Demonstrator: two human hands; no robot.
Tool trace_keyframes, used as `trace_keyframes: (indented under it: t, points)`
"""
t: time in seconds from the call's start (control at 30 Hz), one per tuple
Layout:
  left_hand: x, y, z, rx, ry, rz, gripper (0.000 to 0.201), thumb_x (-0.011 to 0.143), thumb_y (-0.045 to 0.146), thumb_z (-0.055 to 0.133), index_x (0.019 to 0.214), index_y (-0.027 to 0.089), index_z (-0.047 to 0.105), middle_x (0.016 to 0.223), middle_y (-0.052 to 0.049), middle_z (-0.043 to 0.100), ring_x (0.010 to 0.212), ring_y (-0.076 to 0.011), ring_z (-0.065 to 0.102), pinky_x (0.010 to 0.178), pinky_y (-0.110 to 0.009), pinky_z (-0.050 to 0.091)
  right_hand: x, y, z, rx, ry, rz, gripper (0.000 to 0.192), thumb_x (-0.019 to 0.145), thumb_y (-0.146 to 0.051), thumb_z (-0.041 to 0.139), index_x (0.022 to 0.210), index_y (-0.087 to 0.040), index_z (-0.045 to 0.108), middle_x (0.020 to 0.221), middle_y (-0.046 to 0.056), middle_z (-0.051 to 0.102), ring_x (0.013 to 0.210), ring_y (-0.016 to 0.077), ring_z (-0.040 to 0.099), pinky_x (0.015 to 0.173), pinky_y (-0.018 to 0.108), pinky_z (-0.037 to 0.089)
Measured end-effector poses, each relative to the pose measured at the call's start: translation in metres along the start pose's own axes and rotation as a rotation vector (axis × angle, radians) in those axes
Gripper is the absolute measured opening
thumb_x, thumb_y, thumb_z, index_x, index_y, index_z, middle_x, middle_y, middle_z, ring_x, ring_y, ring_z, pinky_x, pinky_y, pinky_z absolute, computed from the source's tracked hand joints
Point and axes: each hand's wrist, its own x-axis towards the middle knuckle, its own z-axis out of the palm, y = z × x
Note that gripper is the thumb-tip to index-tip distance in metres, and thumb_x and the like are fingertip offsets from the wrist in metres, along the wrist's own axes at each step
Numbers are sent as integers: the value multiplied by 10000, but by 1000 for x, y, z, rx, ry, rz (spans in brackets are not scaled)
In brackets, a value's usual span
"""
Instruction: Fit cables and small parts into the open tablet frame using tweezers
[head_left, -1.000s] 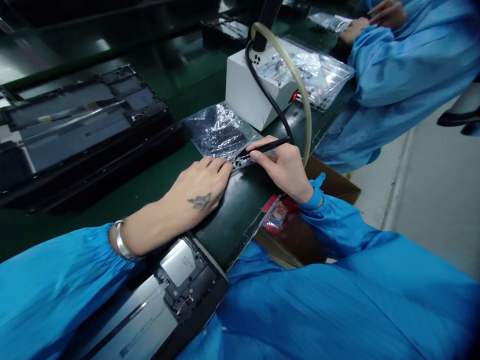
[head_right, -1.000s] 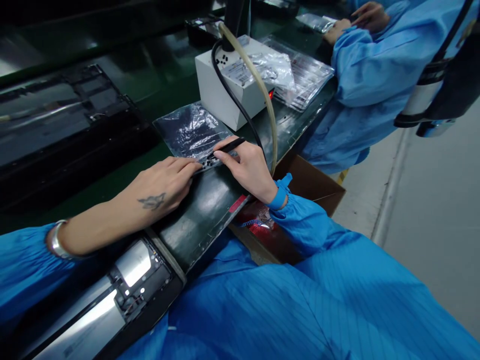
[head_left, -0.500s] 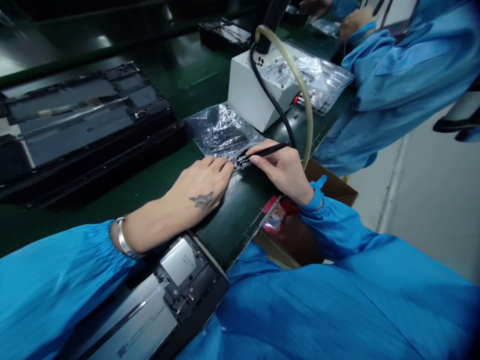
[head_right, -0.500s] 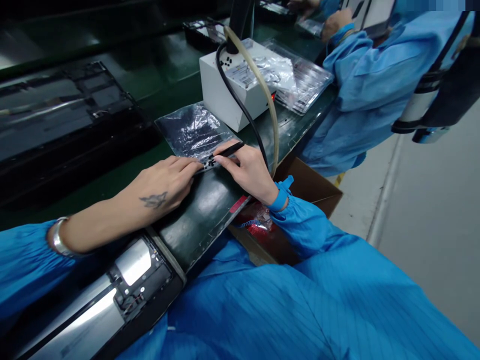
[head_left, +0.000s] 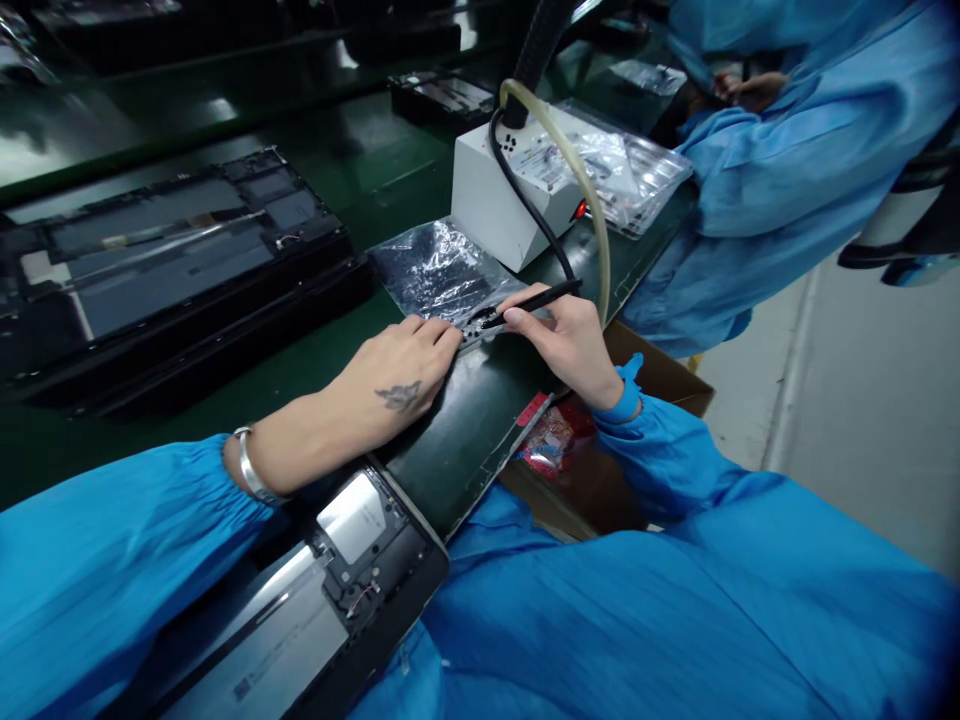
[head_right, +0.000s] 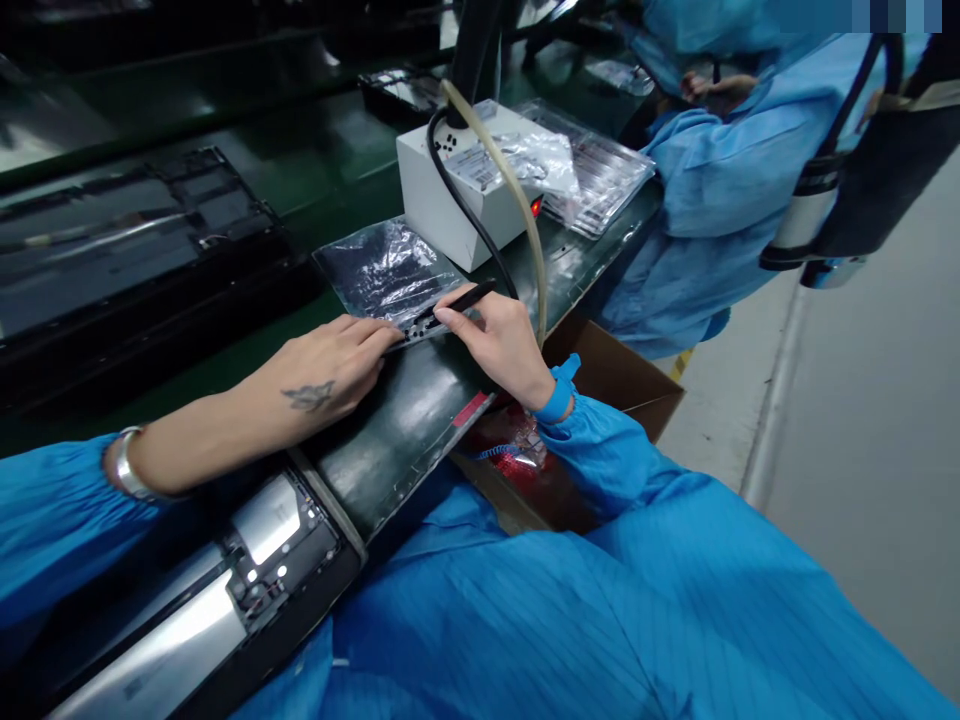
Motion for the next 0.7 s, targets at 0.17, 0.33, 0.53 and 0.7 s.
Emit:
trace_keyframes:
  t: [0.17,0.33,0.53,0.7]
  points:
    - [9,-5,-15,106,-17,77,430,957,100,401,1346,186,562,1408,-153,542,1116,-306,652,866,-435,591,-17,-9,-19,391,174,72,251,909,-489,696,928,-241,731,957,3,712,838,145,714,786,306,666]
    - [66,43,-52,52,211,237,346,912,65,403,1163,102,638,1372,-199,576,1190,-337,623,987,-493,532,-65,-8,-76,218,473,-64,265,921,-524,664,932,-269,736,893,15,706,817,178,711,765,365,663]
    - [173,164,-44,-1444,-34,278,441,1055,391,345,1406,143,445,1480,-145,548,1329,-218,580,1097,-356,479,-105,27,-145,-3,1060,-207,178,954,-458,632,985,-313,729,939,23,678,933,204,695,917,436,602]
    - [211,207,-41,-1940,-201,193,478,1071,362,227,1495,153,300,1632,-110,370,1453,-175,458,1166,-323,411,-97,74,-177,459,1046,-16,304,966,-561,550,1004,-275,647,950,21,686,1101,187,692,1034,422,579]
